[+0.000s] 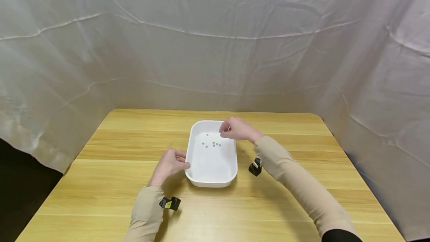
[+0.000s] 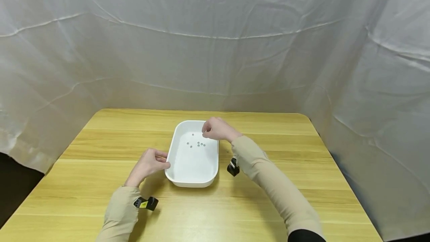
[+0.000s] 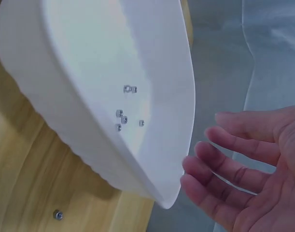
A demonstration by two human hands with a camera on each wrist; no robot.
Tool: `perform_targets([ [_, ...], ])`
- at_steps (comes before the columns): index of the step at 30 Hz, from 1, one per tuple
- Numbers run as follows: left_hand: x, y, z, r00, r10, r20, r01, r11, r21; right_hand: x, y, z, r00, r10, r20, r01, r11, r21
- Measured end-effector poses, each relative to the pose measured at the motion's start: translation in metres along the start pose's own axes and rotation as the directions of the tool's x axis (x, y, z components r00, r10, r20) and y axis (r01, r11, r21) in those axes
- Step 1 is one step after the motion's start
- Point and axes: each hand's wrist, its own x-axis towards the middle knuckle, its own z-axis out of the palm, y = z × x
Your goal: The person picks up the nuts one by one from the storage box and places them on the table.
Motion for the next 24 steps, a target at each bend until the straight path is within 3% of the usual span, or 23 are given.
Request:
perform_targets([
  [11, 0.0, 0.0, -0.001, 1.0, 0.009, -0.003, -0.009, 1.0, 0.001, 0.028, -0.013, 0.008, 0.99, 0.036, 0.135, -0.03, 0.998, -0.047],
  [24, 0.001, 0.001, -0.001, 1.0, 0.015, -0.002, -0.015, 1.0, 0.002, 0.05, -0.017, 0.028, 0.97, 0.137, 0.202, -0.136, 0.99, -0.02],
])
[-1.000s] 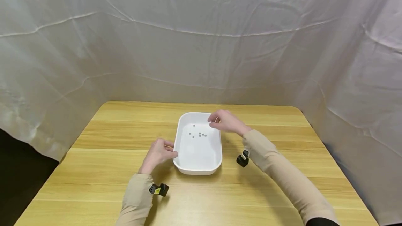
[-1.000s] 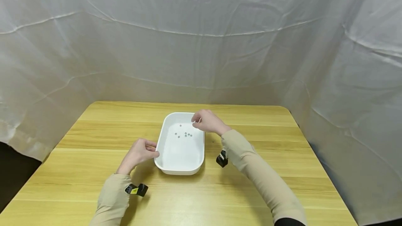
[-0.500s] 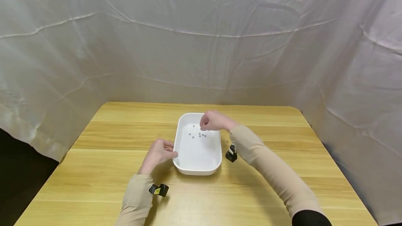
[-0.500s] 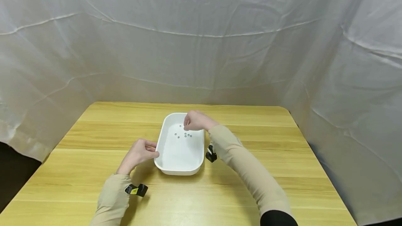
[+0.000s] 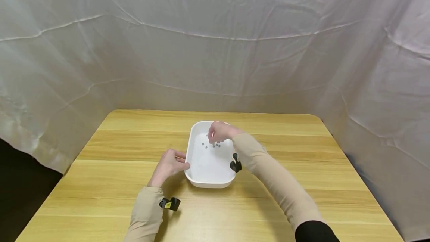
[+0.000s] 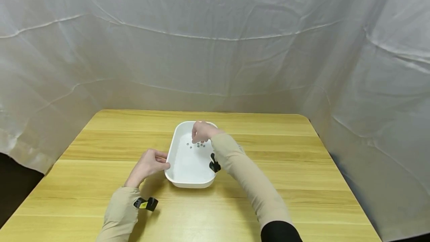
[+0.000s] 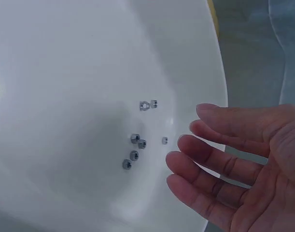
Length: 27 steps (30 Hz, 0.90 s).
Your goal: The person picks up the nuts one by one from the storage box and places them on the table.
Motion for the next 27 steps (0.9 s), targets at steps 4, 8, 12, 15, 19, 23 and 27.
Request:
perform_targets([
  [4, 0.0, 0.001, 0.0, 1.0, 0.001, -0.001, -0.001, 1.0, -0.003, 0.01, 0.001, 0.005, 0.999, 0.027, 0.033, -0.027, 1.0, -0.002],
  [8, -0.001, 0.001, 0.0, 1.0, 0.004, -0.002, -0.004, 1.0, -0.003, 0.017, 0.004, 0.012, 0.999, 0.021, 0.037, -0.021, 1.0, -0.005],
  [12, -0.002, 0.001, -0.001, 1.0, 0.004, -0.001, -0.004, 1.0, 0.003, 0.017, 0.001, 0.018, 0.999, 0.052, 0.003, -0.052, 0.999, -0.005],
  [15, -0.003, 0.001, -0.001, 1.0, -0.001, 0.001, 0.001, 1.0, 0.003, 0.015, -0.002, 0.023, 0.998, 0.06, -0.032, -0.061, 0.998, -0.034],
  [19, -0.004, 0.002, -0.002, 1.0, -0.007, 0.003, 0.007, 1.0, -0.001, 0.014, -0.005, 0.028, 0.996, 0.064, -0.056, -0.068, 0.995, -0.074],
  [23, -0.004, 0.002, -0.002, 1.0, -0.006, -0.001, 0.006, 1.0, -0.004, 0.015, -0.004, 0.031, 0.995, 0.068, -0.066, -0.074, 0.993, -0.095],
  [27, -0.005, 0.001, -0.001, 1.0, 0.002, -0.004, -0.002, 1.0, -0.003, 0.018, -0.002, 0.035, 0.995, 0.068, -0.066, -0.075, 0.992, -0.102],
])
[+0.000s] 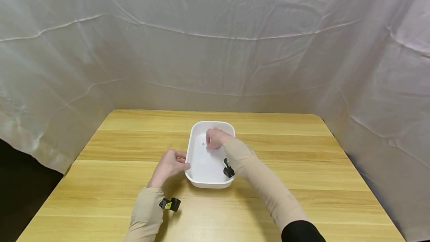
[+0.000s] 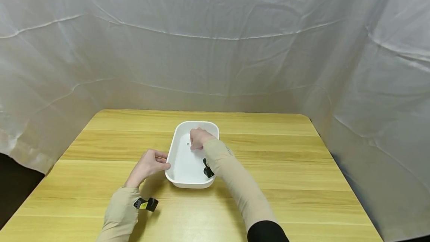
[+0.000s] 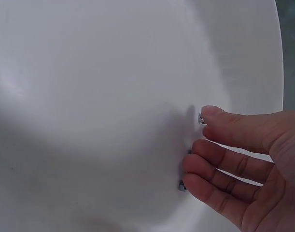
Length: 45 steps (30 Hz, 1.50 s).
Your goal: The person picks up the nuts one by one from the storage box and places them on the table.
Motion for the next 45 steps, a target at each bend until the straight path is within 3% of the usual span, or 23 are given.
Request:
perform_targets([
  [11, 0.0, 0.0, 0.0, 1.0, 0.001, 0.002, -0.001, 1.0, -0.005, 0.004, 0.0, 0.006, 1.0, 0.003, -0.016, -0.002, 1.0, 0.022],
  [21, -0.001, 0.001, 0.001, 1.0, 0.006, 0.001, -0.006, 1.0, -0.004, 0.008, -0.001, 0.013, 0.996, 0.038, -0.082, -0.039, 0.999, -0.009],
  [31, 0.0, 0.001, 0.001, 1.0, 0.018, 0.003, -0.018, 1.0, -0.007, 0.006, -0.003, 0.013, 0.996, 0.058, -0.061, -0.059, 0.998, 0.0],
  [45, 0.001, 0.001, 0.002, 1.0, 0.006, 0.006, -0.006, 1.0, 0.002, 0.009, 0.002, 0.011, 0.993, 0.032, -0.114, -0.022, 0.996, 0.084],
])
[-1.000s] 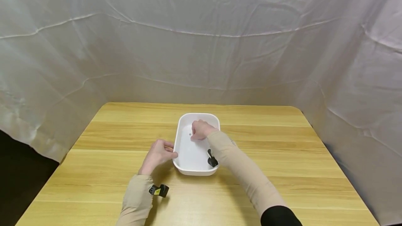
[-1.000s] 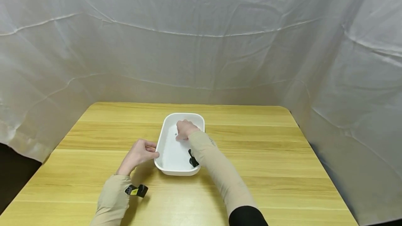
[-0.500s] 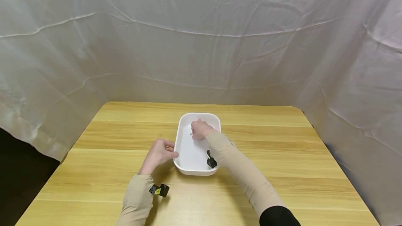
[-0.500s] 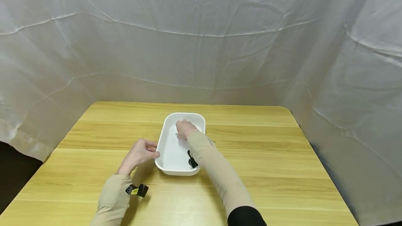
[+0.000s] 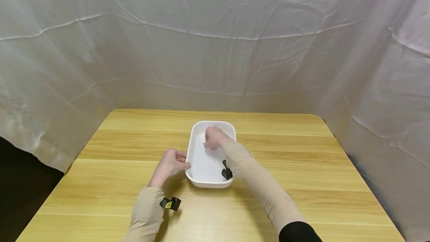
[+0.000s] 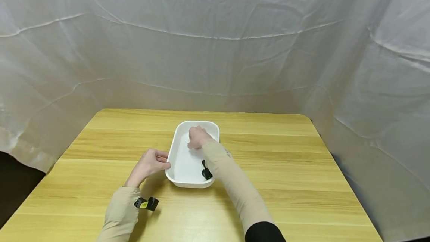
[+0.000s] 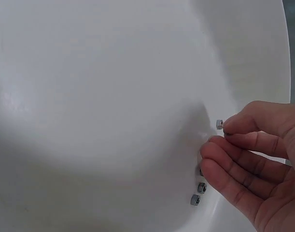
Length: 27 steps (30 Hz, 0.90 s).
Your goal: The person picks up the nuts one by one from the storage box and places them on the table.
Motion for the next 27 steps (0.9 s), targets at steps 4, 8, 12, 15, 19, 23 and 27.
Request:
perform_targets([
  [4, 0.0, 0.0, 0.0, 1.0, 0.007, 0.001, -0.007, 1.0, -0.005, 0.0, 0.002, -0.002, 1.0, -0.021, 0.004, 0.021, 0.997, 0.076],
  [8, 0.001, -0.001, 0.0, 1.0, 0.011, 0.001, -0.011, 1.0, -0.012, -0.001, 0.003, -0.003, 0.998, -0.058, 0.006, 0.056, 0.989, 0.136],
  [12, 0.001, -0.001, 0.001, 1.0, 0.004, -0.002, -0.004, 1.0, -0.019, -0.003, 0.002, -0.005, 0.996, -0.081, 0.028, 0.075, 0.981, 0.178],
  [15, 0.002, -0.002, 0.001, 1.0, -0.002, -0.003, 0.002, 1.0, -0.018, -0.005, 0.001, -0.008, 0.995, -0.086, 0.04, 0.076, 0.974, 0.215],
  [19, 0.001, -0.003, 0.001, 1.0, -0.01, 0.0, 0.01, 1.0, -0.013, -0.009, 0.0, -0.01, 0.994, -0.104, 0.033, 0.093, 0.962, 0.256],
  [23, 0.001, -0.001, 0.0, 1.0, -0.011, 0.009, 0.011, 1.0, -0.018, -0.013, 0.0, -0.014, 0.992, -0.121, 0.026, 0.108, 0.95, 0.294],
  [27, 0.002, 0.001, -0.002, 1.0, 0.005, 0.024, -0.004, 1.0, -0.03, -0.015, -0.001, -0.02, 0.993, -0.12, 0.014, 0.107, 0.93, 0.353],
])
